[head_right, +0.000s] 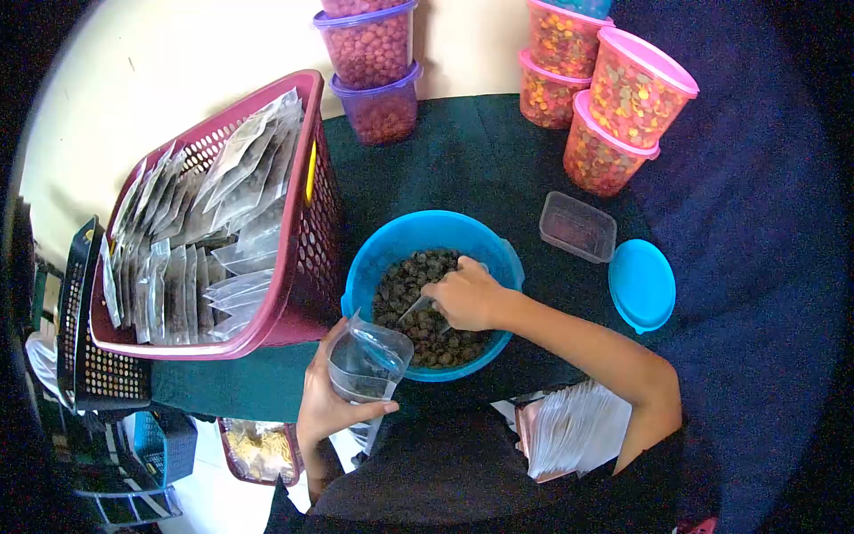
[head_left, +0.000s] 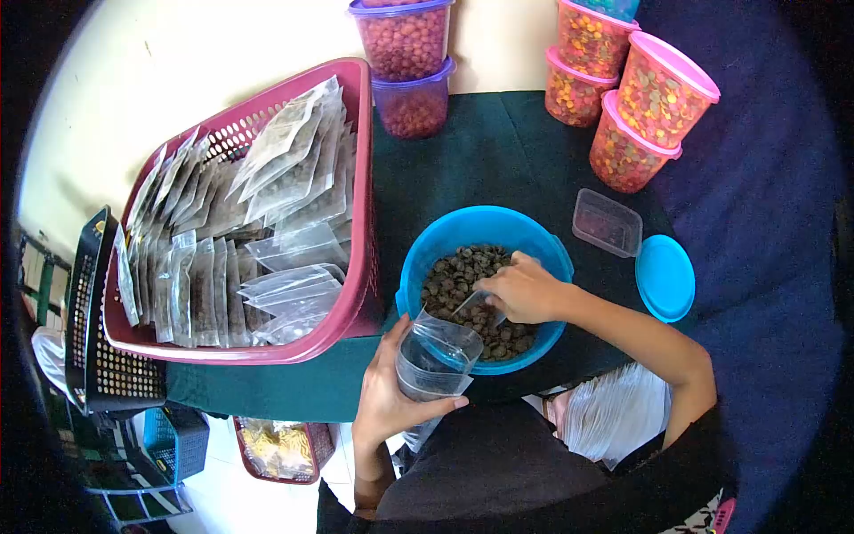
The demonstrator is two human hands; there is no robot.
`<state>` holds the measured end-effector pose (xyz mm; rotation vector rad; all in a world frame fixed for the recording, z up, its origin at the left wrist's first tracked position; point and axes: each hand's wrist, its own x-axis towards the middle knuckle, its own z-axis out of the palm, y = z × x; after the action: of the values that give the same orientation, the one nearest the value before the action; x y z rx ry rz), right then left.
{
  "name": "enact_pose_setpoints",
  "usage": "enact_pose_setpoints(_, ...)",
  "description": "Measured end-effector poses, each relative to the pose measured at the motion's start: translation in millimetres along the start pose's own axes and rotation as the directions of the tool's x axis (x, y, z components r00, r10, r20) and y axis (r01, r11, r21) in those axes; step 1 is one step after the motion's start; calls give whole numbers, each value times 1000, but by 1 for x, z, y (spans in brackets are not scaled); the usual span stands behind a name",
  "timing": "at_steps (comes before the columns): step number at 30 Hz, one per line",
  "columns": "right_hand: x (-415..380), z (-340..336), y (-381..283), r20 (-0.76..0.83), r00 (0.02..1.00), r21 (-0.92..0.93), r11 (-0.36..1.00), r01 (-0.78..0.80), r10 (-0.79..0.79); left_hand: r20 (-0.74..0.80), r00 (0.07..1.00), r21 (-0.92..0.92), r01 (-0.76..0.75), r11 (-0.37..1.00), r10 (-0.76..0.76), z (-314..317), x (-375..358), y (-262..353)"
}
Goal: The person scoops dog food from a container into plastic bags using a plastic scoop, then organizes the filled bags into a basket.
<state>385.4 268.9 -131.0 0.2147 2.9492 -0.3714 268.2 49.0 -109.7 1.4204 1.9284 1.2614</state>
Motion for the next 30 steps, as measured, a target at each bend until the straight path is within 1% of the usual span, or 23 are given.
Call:
enact_pose_setpoints(1,3,2,2,32,999,103,994,21,-24,-8,1000,3,6,1000,-6,0,0,0)
enact_pose_setpoints(2,8,0,6,103,994,117,993,12,-24,-7,1000,-4,1,1000,-1,0,0,0)
enact_pose_setpoints(3,11,-3,11,103,994,116,993,24,-36,-7,1000,-10,-5,1000,4,0,0,0)
enact_pose_setpoints(5,16,-11,22,147,985,262,964,49,-90,-8,1000,4,10,1000,-10,0,-1,1)
enact_pose_setpoints(6,15,-22,22,141,986,293,955,48,-93,3,1000,13,19,1000,-19,0,-1,2)
enact_pose_setpoints(9,12,-54,22,146,986,285,958,41,-86,-4,999,-37,42,998,-42,0,-1,3)
enact_pose_setpoints(10,11,-52,26,41,992,195,975,107,-117,-11,999,-35,41,999,-42,0,0,4)
enact_pose_setpoints(11,9,-59,24,39,992,191,975,112,-122,-15,1000,12,18,1000,-17,0,1,5)
enact_pose_setpoints(13,2,-76,18,-18,999,41,998,42,-41,-18,1000,60,-7,998,8,0,1,6)
enact_pose_setpoints(14,0,-78,25,-101,988,174,976,132,-116,-18,1000,40,1,999,-1,1,1,5)
enact_pose_setpoints(15,-2,-80,30,-103,988,173,976,130,-114,-16,1000,19,9,1000,-9,2,0,5)
enact_pose_setpoints(17,-4,-86,34,-97,995,99,995,33,-23,-10,1000,42,1,999,-1,2,0,5)
enact_pose_setpoints(18,-5,-92,32,-75,997,163,987,10,2,-3,1000,66,-3,998,3,1,0,6)
enact_pose_setpoints(19,-8,-99,28,-76,997,161,987,9,4,-3,1000,65,-5,998,6,2,-1,7)
enact_pose_setpoints(21,-12,-110,21,-78,997,247,969,9,11,-20,1000,75,-6,997,7,4,-1,10)
enact_pose_setpoints(22,-12,-114,18,-72,997,251,967,49,-31,-17,1000,77,-8,997,9,5,-1,12)
enact_pose_setpoints(23,-13,-120,11,-75,997,253,966,46,-28,-22,1000,117,-5,993,7,6,0,14)
enact_pose_setpoints(25,-17,-131,-4,-12,1000,228,973,29,-27,-21,1000,158,-9,987,13,8,1,17)
enact_pose_setpoints(26,-17,-127,-9,-119,987,180,975,128,-107,-28,1000,158,-2,988,6,9,1,18)
enact_pose_setpoints(27,-20,-124,-20,-122,987,182,976,121,-100,-35,999,157,7,988,-1,10,1,18)
enact_pose_setpoints(28,-23,-120,-36,-173,974,-69,988,136,-146,-27,1000,163,2,987,3,10,2,19)
enact_pose_setpoints(29,-27,-118,-50,-209,957,-316,940,129,-202,-18,1000,164,-2,986,5,11,1,18)
enact_pose_setpoints(30,-31,-116,-64,-195,964,-326,939,108,-179,-24,1000,174,-10,985,15,12,0,16)
